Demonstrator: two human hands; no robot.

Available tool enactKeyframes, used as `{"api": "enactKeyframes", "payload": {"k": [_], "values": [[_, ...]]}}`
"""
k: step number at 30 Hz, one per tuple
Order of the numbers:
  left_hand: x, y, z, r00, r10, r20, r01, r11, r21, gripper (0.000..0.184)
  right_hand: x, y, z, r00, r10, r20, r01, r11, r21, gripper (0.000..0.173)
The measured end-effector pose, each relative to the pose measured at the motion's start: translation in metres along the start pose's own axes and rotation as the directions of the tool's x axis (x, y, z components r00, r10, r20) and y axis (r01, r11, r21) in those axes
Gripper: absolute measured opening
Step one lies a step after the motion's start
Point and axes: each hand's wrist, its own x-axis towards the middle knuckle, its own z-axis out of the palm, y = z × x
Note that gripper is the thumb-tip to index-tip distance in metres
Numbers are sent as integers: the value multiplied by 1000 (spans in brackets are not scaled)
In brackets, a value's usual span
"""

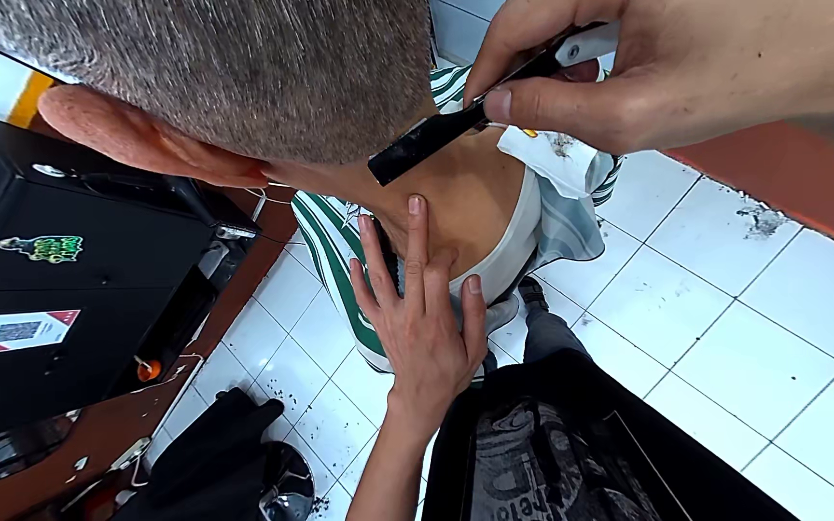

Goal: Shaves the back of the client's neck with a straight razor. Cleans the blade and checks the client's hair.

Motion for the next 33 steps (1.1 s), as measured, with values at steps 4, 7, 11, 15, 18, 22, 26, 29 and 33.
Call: {"api": "enactKeyframes", "payload": {"k": [4, 7, 11, 15, 18, 22, 26, 29, 33], "values": [[0, 0, 0, 1000, 3, 6, -3, 1000, -1, 27, -4, 11, 2, 994, -63, 92, 69, 996, -64, 26], [-1, 0, 0, 1000, 1, 5, -1, 1000, -5, 27, -5, 15, 4, 989, -61, 132, 71, 995, -70, 26], [-1, 0, 0, 1000, -3, 11, 3, 1000, 1, 28, -2, 6, 1, 997, -10, 73, 14, 998, -56, 24], [0, 0, -1, 1000, 2, 15, -2, 1000, 1, 26, 1, 5, 0, 1000, -29, -4, 29, 999, 13, 20], [0, 0, -2, 1000, -7, 20, 7, 1000, 8, 28, -7, 11, 2, 991, -93, 93, 100, 993, -70, 25], [0, -1, -4, 1000, -6, 30, 6, 1000, -4, 30, -33, 19, 7, 987, -116, 109, 120, 992, -29, 27], [1, -3, -8, 999, 17, 29, -15, 998, -58, 26, -82, 22, 16, 996, 34, -87, -19, 985, 171, 21], [-6, -7, -18, 998, 55, -21, -57, 988, -145, 24, -121, 26, 33, 925, 227, -306, -115, 932, 345, 22], [-20, -14, -39, 994, 79, -70, -93, 968, -234, 19, -146, 33, 64, 774, 408, -485, -189, 879, 439, 23]]}}
